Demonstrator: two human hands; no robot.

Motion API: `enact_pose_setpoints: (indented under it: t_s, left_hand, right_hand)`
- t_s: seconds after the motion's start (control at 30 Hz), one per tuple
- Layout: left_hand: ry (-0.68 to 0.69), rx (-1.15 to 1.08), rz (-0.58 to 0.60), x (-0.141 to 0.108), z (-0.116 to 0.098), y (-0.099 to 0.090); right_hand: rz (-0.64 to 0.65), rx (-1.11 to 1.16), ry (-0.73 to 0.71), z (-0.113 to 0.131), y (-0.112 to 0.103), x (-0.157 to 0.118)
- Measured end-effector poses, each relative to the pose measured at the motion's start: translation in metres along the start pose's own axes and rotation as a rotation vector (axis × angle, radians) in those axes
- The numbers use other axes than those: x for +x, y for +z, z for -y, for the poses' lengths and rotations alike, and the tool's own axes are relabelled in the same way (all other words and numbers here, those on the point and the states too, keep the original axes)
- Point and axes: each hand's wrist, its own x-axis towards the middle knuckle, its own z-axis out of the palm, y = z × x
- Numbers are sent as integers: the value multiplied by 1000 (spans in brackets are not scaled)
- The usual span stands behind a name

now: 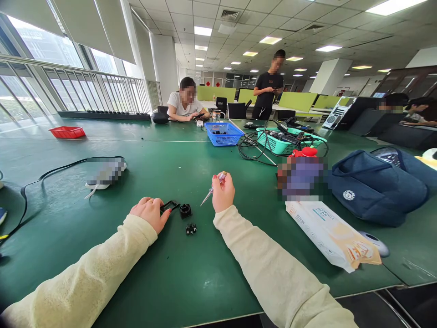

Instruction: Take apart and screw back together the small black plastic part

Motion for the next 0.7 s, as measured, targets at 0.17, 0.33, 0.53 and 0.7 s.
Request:
enact_pose_setpoints:
  t_s: [0.17,0.33,0.53,0.7]
  left_hand:
    - [107,-220,-74,-4,-5,12]
    - [414,-489,-96,-10,-19,25]
    - [392,-351,62,-10,-33,28]
    - [336,-314,46,-2,-30,26]
  right_hand:
    - [2,-34,-42,0,0,-1]
    - [-5,-35,-60,1,0,0]
    - [12,-60,-73,2,0,-2]
    - [7,-60,-62,2,1,-2]
